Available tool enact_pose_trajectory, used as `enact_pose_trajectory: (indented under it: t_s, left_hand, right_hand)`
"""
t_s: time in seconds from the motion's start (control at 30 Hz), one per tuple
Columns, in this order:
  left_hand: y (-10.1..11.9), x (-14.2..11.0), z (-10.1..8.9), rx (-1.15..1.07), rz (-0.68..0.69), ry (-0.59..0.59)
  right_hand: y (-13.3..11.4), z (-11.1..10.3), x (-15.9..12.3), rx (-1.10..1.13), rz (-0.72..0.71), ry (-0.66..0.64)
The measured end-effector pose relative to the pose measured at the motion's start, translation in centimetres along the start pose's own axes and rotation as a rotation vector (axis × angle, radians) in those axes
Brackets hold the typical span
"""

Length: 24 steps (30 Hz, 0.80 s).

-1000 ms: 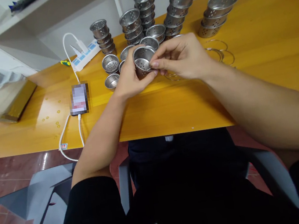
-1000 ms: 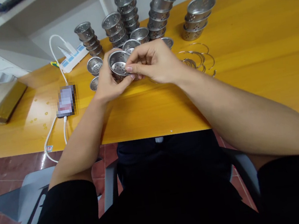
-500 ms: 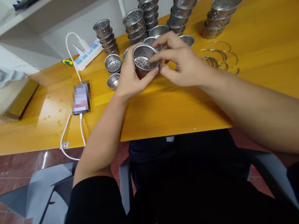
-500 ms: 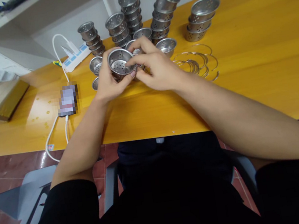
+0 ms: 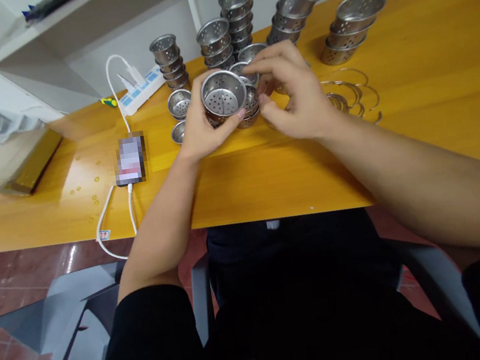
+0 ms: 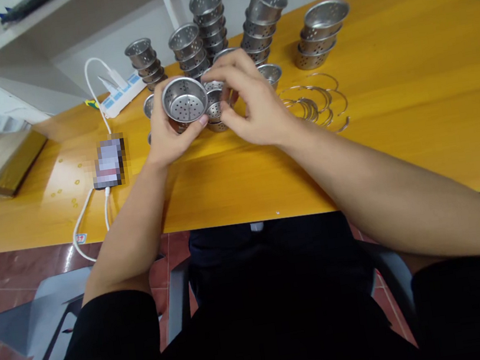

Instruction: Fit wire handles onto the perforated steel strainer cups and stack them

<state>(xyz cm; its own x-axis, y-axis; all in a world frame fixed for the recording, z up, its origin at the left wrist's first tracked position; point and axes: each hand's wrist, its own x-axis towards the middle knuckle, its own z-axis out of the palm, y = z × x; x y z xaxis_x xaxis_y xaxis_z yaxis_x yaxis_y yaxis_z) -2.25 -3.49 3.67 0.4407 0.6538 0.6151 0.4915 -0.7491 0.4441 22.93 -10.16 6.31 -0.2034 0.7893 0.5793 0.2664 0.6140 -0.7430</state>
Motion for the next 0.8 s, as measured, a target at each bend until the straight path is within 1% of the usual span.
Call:
enact_pose_trajectory:
  t_s: [0.03, 0.17, 0.3, 0.47, 0.57, 0.73, 0.8]
  left_hand:
    - [-0.2, 0.0, -0.1, 0.002, -0.002, 0.009]
    - [-1.0, -0.1, -0.7, 0.020, 0.011, 0.012]
    - [-1.4, -0.1, -1.5, 0.021, -0.016, 0.015]
    - [-2.0, -0.1, -2.3, 0.010, -0.059, 0.008]
    - [-2.5, -0.1, -2.8, 0.034, -0.085, 0.004]
    - [-3.3, -0.1, -4.4, 0.071, -0.045, 0.020]
    - [-3.3, -0.1, -4.9, 0.091, -0.039, 0.015]
  right_hand:
    - [0.2, -0.1, 0.0, -0.009, -0.004, 0.020]
    - [1.3, -0.5, 0.2, -0.028, 0.051, 0.052]
    - [2.2, -0.8, 0.3, 0.007, 0.001, 0.083]
    - [2.8, -1.1, 0.5, -0.051, -0.043, 0.119]
    - [3.2, -1.1, 0.5, -0.067, -0.032, 0.119]
    - [4.0, -1.2, 0.6, -0.020, -0.045, 0.131]
    - [4.3, -1.2, 0.7, -0.035, -0.072, 0.127]
